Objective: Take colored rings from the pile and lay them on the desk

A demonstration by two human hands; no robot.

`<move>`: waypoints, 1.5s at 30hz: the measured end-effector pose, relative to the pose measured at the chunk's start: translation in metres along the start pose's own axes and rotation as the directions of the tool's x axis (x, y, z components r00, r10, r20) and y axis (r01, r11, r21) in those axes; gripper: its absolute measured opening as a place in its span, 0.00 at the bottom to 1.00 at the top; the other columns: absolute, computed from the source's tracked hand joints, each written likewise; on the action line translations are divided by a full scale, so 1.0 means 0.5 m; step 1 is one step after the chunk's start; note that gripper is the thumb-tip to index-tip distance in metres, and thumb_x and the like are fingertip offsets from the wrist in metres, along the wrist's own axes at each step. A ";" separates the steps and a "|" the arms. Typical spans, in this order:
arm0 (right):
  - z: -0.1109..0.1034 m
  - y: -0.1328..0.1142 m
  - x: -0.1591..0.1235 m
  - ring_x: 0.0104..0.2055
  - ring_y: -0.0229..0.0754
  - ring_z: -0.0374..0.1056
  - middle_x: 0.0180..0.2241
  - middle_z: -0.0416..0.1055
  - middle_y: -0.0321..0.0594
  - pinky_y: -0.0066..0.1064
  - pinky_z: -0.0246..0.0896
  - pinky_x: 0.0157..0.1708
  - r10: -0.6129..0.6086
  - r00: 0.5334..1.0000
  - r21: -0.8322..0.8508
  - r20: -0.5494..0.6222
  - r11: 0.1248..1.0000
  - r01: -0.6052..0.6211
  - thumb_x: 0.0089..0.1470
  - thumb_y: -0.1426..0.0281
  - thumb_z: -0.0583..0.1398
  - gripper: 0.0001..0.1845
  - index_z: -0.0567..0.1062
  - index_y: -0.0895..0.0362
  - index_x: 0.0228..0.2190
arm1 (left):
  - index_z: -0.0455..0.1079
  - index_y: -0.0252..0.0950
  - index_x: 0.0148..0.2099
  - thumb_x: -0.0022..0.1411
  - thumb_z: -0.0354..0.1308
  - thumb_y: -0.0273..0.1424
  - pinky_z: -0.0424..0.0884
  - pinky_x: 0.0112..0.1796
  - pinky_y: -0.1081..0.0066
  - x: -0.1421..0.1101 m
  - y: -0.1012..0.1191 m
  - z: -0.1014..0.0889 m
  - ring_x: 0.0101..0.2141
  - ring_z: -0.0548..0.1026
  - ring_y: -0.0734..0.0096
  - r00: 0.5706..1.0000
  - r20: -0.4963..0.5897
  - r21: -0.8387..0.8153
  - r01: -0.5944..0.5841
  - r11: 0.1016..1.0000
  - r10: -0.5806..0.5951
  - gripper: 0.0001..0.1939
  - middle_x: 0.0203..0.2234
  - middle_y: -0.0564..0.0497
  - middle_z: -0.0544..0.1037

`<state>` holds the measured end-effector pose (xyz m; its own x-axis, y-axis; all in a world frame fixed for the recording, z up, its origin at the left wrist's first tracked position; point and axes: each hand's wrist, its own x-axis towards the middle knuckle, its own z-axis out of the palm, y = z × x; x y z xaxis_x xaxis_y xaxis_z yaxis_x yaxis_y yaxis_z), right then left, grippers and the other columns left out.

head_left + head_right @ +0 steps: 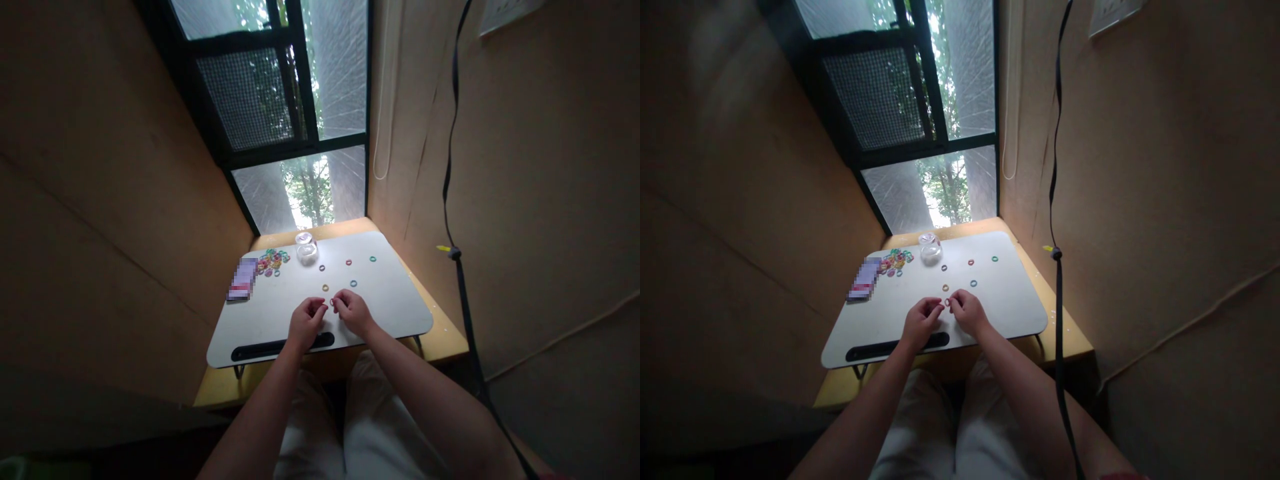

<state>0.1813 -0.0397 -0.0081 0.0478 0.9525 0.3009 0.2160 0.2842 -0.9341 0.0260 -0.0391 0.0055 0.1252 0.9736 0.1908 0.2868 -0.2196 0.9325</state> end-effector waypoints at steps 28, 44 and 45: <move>-0.009 -0.032 -0.018 0.23 0.34 0.58 0.21 0.67 0.35 0.26 0.53 0.23 -0.005 0.997 -0.087 0.079 0.996 0.012 0.54 0.66 0.55 0.09 0.70 0.57 0.27 | 0.73 0.34 0.35 0.56 0.57 0.42 0.65 0.26 0.75 -0.013 0.023 0.008 0.25 0.70 0.74 0.999 0.035 0.062 0.039 0.997 -0.041 0.15 0.26 0.50 0.77; -0.011 -0.040 -0.015 0.23 0.36 0.60 0.23 0.67 0.35 0.27 0.54 0.25 0.050 0.997 -0.046 0.058 0.998 -0.048 0.55 0.70 0.53 0.06 0.69 0.56 0.29 | 0.76 0.36 0.35 0.57 0.58 0.39 0.71 0.35 0.71 0.049 0.061 -0.019 0.35 0.75 0.67 1.000 0.020 0.077 0.019 0.997 -0.020 0.12 0.33 0.47 0.79; -0.011 -0.041 -0.015 0.24 0.36 0.60 0.23 0.66 0.35 0.27 0.54 0.26 0.038 0.997 -0.065 0.068 0.997 -0.034 0.55 0.70 0.53 0.06 0.68 0.56 0.29 | 0.76 0.36 0.35 0.58 0.57 0.39 0.71 0.36 0.71 0.069 0.070 -0.023 0.36 0.75 0.66 0.999 0.050 0.106 -0.011 0.994 0.006 0.12 0.35 0.47 0.79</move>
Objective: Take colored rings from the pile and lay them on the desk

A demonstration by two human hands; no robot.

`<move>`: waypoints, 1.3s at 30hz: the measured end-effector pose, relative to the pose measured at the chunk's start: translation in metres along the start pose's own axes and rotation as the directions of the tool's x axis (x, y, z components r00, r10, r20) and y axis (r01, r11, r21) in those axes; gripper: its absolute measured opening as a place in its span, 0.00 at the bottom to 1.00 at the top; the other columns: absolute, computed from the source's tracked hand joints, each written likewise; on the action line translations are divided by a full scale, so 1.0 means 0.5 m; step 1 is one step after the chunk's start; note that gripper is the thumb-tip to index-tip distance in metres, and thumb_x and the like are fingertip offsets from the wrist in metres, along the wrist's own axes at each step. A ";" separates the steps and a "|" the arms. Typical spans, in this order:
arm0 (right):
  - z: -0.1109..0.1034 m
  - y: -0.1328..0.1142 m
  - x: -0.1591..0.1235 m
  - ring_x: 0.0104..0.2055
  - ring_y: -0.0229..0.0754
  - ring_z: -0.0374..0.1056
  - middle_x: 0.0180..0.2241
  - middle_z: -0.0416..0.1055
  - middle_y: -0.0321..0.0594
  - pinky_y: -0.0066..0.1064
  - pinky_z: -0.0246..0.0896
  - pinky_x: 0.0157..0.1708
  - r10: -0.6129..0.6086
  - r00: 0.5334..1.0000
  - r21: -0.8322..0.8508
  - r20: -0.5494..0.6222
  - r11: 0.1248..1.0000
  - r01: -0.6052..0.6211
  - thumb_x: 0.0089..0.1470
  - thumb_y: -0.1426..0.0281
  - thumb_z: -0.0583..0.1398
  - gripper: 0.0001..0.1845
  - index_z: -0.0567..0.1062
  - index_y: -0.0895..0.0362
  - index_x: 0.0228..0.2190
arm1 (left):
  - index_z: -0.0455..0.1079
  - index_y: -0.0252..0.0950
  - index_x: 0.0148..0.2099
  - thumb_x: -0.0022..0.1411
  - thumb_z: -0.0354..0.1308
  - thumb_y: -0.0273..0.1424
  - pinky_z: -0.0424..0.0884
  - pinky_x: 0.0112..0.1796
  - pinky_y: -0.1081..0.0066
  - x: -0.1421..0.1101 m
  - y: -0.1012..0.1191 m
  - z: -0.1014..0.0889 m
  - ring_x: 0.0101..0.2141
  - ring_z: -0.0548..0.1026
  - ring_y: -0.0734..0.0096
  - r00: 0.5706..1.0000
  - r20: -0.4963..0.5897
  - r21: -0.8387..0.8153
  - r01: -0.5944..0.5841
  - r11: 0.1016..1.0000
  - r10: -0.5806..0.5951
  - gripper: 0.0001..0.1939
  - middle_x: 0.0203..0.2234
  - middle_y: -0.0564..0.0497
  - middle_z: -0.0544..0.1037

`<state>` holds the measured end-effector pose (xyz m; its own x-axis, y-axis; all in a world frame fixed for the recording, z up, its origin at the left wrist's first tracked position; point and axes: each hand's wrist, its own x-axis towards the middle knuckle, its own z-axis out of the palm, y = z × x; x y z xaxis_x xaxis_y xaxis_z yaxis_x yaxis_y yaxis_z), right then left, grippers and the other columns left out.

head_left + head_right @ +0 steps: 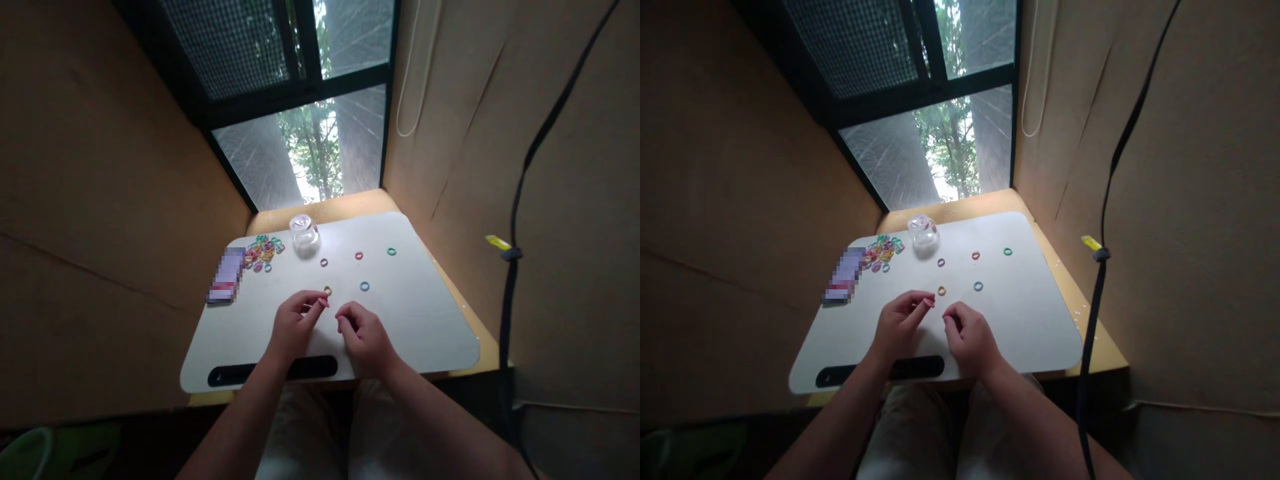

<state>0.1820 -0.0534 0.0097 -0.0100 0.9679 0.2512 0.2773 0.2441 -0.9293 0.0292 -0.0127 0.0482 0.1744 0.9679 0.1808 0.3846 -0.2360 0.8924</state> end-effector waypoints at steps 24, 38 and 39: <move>-0.002 -0.016 -0.001 0.25 0.37 0.60 0.23 0.66 0.34 0.27 0.51 0.27 -0.035 0.995 -0.109 0.096 0.993 0.045 0.49 0.74 0.55 0.03 0.67 0.54 0.27 | 0.79 0.40 0.29 0.49 0.61 0.42 0.58 0.23 0.74 0.350 0.027 0.122 0.21 0.70 0.71 0.886 0.457 0.562 -0.356 0.747 0.079 0.12 0.22 0.48 0.78; -0.002 -0.012 0.001 0.26 0.37 0.60 0.23 0.65 0.34 0.28 0.51 0.27 -0.061 0.992 -0.115 0.108 0.991 0.073 0.51 0.74 0.54 0.04 0.66 0.54 0.27 | 0.77 0.37 0.36 0.56 0.53 0.36 0.65 0.32 0.72 0.350 0.004 -0.008 0.29 0.74 0.67 0.960 0.268 0.630 -0.241 0.738 0.084 0.13 0.30 0.47 0.79; -0.003 -0.011 0.000 0.26 0.37 0.60 0.23 0.64 0.34 0.28 0.51 0.27 -0.061 0.992 -0.113 0.108 0.991 0.074 0.51 0.74 0.54 0.04 0.66 0.54 0.27 | 0.77 0.37 0.37 0.57 0.53 0.37 0.66 0.32 0.71 0.333 -0.006 -0.029 0.29 0.73 0.67 0.975 0.209 0.638 -0.190 0.746 0.069 0.14 0.29 0.47 0.79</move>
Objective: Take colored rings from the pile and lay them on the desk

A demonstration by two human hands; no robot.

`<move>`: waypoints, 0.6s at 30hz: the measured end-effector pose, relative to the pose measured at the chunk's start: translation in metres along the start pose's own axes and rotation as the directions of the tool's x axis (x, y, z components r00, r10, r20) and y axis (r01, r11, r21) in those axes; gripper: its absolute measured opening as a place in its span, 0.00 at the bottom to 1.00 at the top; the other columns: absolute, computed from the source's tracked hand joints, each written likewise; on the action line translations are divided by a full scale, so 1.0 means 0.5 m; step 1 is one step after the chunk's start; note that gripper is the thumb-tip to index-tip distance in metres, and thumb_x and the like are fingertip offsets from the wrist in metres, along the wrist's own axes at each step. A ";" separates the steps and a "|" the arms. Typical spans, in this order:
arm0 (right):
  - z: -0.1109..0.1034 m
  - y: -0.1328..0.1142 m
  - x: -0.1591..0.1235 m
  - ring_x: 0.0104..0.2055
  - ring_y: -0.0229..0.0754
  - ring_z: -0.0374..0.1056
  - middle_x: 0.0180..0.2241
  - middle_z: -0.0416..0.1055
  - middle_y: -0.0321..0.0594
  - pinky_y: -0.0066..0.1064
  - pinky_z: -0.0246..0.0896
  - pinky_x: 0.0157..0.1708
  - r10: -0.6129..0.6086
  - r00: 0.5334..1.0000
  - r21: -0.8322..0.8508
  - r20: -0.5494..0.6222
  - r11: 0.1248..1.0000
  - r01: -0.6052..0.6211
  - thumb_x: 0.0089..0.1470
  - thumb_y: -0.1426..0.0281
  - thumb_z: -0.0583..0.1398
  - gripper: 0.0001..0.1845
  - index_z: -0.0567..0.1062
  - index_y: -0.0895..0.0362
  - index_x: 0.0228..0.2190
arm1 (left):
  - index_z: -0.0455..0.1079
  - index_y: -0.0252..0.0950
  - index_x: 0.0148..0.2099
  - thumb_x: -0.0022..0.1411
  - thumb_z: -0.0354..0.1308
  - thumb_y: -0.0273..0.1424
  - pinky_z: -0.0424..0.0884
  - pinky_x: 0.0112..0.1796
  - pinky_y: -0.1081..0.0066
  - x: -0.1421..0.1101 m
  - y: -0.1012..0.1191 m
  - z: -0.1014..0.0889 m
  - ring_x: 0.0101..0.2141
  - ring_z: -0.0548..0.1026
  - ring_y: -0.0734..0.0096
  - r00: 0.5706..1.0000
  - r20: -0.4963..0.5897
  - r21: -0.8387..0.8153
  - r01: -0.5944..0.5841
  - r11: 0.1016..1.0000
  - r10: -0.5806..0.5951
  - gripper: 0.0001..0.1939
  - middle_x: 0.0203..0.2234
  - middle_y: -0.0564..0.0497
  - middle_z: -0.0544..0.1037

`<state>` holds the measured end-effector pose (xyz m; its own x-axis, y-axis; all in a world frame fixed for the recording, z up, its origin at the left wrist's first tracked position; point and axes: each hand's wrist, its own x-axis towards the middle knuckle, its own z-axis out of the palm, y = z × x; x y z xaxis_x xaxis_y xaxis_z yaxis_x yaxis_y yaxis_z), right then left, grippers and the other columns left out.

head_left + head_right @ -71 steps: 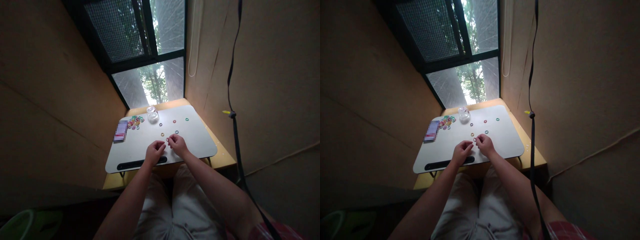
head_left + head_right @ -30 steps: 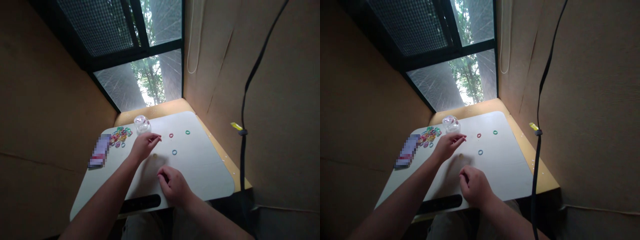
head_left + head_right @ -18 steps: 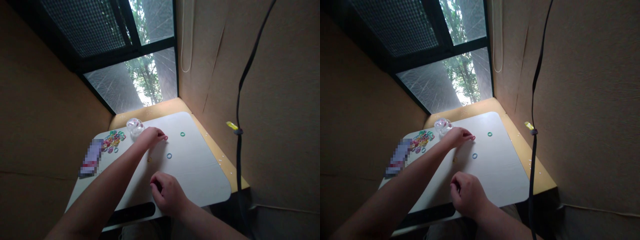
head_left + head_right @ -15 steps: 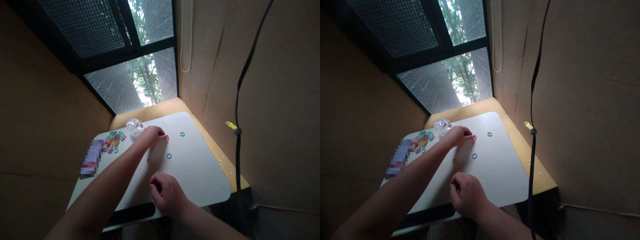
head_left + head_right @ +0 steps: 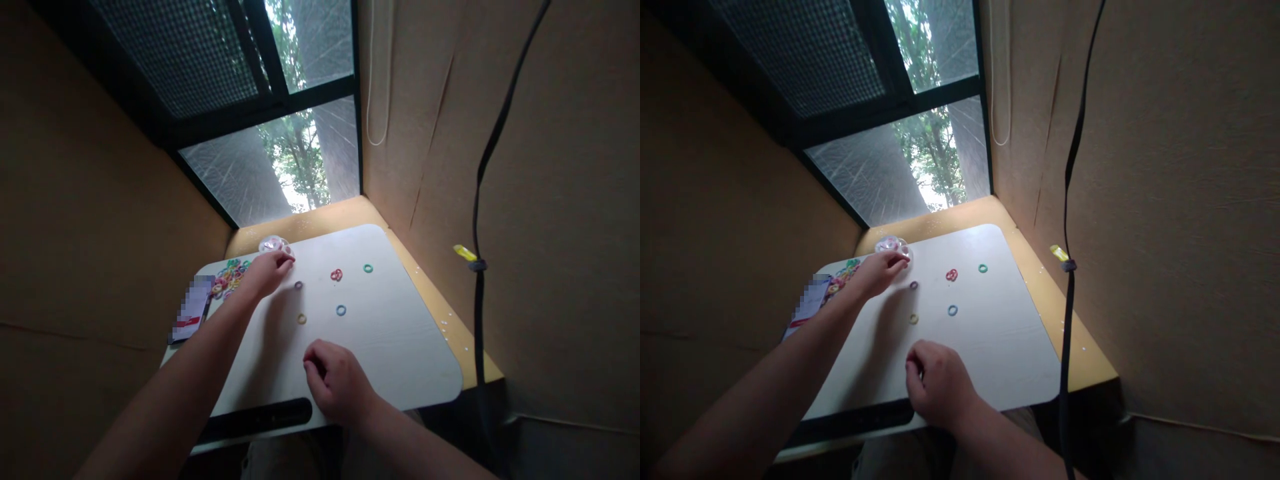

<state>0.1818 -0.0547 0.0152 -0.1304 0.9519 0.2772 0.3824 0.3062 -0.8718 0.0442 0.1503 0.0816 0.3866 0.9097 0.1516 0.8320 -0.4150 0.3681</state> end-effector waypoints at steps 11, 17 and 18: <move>0.005 0.014 -0.001 0.25 0.37 0.59 0.23 0.64 0.35 0.28 0.51 0.27 -0.014 1.000 -0.026 0.019 1.000 0.015 0.52 0.72 0.54 0.04 0.66 0.55 0.27 | 0.67 0.37 0.49 0.57 0.54 0.34 0.65 0.52 0.57 -0.345 -0.126 0.042 0.49 0.68 0.58 0.945 -0.311 0.012 0.110 0.994 -0.101 0.17 0.47 0.43 0.71; 0.004 0.011 0.001 0.25 0.37 0.60 0.23 0.64 0.34 0.27 0.52 0.27 -0.005 1.000 -0.084 0.027 0.996 0.007 0.54 0.71 0.53 0.05 0.66 0.56 0.27 | 0.66 0.36 0.52 0.57 0.54 0.36 0.62 0.55 0.54 -0.331 -0.142 0.058 0.53 0.66 0.56 0.923 -0.353 0.066 0.190 0.980 -0.155 0.20 0.51 0.42 0.68; 0.004 0.011 0.001 0.25 0.37 0.59 0.22 0.64 0.34 0.28 0.52 0.27 -0.006 1.000 -0.094 0.020 0.996 0.008 0.54 0.71 0.53 0.05 0.66 0.56 0.27 | 0.66 0.36 0.52 0.57 0.54 0.37 0.61 0.55 0.55 -0.323 -0.144 0.060 0.53 0.65 0.56 0.920 -0.356 0.070 0.201 0.977 -0.164 0.21 0.52 0.42 0.68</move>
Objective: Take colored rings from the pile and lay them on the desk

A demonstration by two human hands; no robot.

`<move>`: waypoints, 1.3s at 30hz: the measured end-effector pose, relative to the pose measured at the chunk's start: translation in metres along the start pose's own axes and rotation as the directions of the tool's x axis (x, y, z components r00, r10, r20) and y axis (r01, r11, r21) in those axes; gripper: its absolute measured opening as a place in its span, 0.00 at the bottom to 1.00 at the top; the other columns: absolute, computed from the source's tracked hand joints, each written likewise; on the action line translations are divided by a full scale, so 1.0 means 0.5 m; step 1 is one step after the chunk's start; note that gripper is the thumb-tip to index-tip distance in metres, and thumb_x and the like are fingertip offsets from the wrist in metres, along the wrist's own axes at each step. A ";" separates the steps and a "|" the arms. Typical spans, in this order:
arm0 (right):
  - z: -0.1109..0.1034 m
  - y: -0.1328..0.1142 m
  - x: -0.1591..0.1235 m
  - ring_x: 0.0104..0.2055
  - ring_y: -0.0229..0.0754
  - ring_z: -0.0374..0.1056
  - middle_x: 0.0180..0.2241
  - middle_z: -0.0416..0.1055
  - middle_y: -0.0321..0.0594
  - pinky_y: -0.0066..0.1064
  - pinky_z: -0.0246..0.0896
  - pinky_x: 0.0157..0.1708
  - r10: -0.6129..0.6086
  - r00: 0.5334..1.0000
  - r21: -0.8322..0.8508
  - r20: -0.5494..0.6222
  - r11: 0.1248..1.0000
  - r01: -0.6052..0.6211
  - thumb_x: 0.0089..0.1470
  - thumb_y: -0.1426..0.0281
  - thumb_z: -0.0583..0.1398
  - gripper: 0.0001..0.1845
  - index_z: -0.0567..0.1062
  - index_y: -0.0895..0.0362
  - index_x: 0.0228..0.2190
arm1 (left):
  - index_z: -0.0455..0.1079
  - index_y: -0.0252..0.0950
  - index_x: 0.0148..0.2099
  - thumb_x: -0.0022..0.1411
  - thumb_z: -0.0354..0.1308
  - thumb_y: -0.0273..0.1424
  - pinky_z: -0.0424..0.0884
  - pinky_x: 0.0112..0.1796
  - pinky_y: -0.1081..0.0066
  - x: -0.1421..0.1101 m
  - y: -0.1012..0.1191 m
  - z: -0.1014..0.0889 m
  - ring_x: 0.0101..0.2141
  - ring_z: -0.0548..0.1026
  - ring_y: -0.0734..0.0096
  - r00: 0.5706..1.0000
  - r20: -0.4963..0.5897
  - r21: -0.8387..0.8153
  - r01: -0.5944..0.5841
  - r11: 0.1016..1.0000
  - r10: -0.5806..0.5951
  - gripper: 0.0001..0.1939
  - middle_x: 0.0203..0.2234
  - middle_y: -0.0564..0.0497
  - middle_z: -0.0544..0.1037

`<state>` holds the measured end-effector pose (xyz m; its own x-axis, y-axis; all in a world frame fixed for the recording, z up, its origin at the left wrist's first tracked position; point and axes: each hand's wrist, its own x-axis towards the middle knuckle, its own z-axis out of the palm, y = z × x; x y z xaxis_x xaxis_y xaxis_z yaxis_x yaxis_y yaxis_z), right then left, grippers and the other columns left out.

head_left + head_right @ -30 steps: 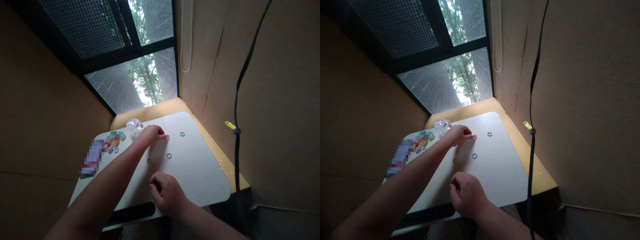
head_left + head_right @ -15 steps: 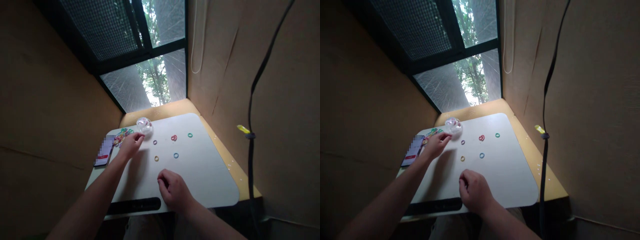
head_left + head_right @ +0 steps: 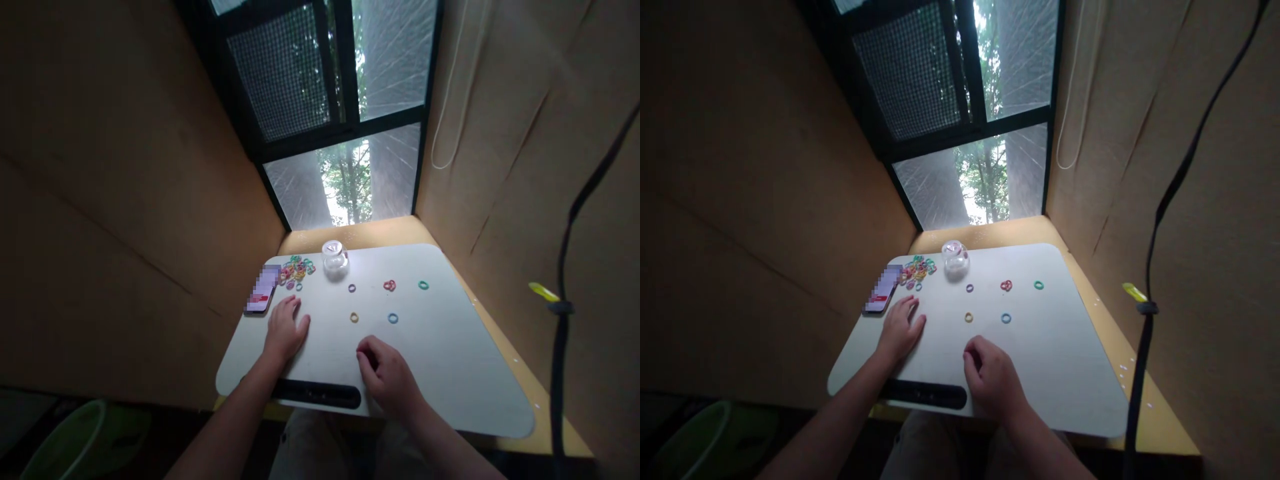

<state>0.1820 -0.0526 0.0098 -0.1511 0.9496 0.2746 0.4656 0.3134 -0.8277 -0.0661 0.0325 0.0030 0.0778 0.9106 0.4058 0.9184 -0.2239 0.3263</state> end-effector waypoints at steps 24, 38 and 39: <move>0.009 0.010 0.002 0.25 0.36 0.59 0.22 0.64 0.33 0.28 0.51 0.27 -0.026 1.000 -0.115 -0.012 0.993 0.025 0.54 0.69 0.53 0.06 0.66 0.55 0.27 | 0.71 0.33 0.48 0.56 0.56 0.34 0.59 0.54 0.63 0.192 -0.075 0.011 0.53 0.66 0.58 0.989 0.142 -0.001 0.048 0.999 -0.047 0.18 0.51 0.39 0.71; 0.011 0.015 0.003 0.24 0.36 0.59 0.21 0.63 0.33 0.27 0.51 0.27 -0.049 0.998 -0.137 -0.033 0.990 0.044 0.54 0.69 0.53 0.06 0.66 0.55 0.27 | 0.76 0.34 0.44 0.48 0.64 0.36 0.69 0.45 0.65 0.134 -0.043 -0.023 0.42 0.75 0.64 0.942 0.019 -0.783 0.223 0.581 -0.336 0.20 0.42 0.44 0.78; 0.011 0.015 0.003 0.24 0.36 0.59 0.21 0.63 0.33 0.27 0.51 0.27 -0.052 0.998 -0.138 -0.039 0.989 0.046 0.54 0.69 0.52 0.06 0.66 0.55 0.27 | 0.76 0.33 0.43 0.47 0.64 0.37 0.70 0.44 0.67 0.121 -0.034 -0.027 0.42 0.75 0.65 0.930 0.039 -0.806 0.246 0.539 -0.367 0.20 0.43 0.43 0.78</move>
<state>0.1805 -0.0486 0.0012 -0.1410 0.9311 0.3365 0.5741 0.3538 -0.7384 -0.0823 0.0870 0.0337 -0.2494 0.9420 0.2247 0.2010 -0.1766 0.9635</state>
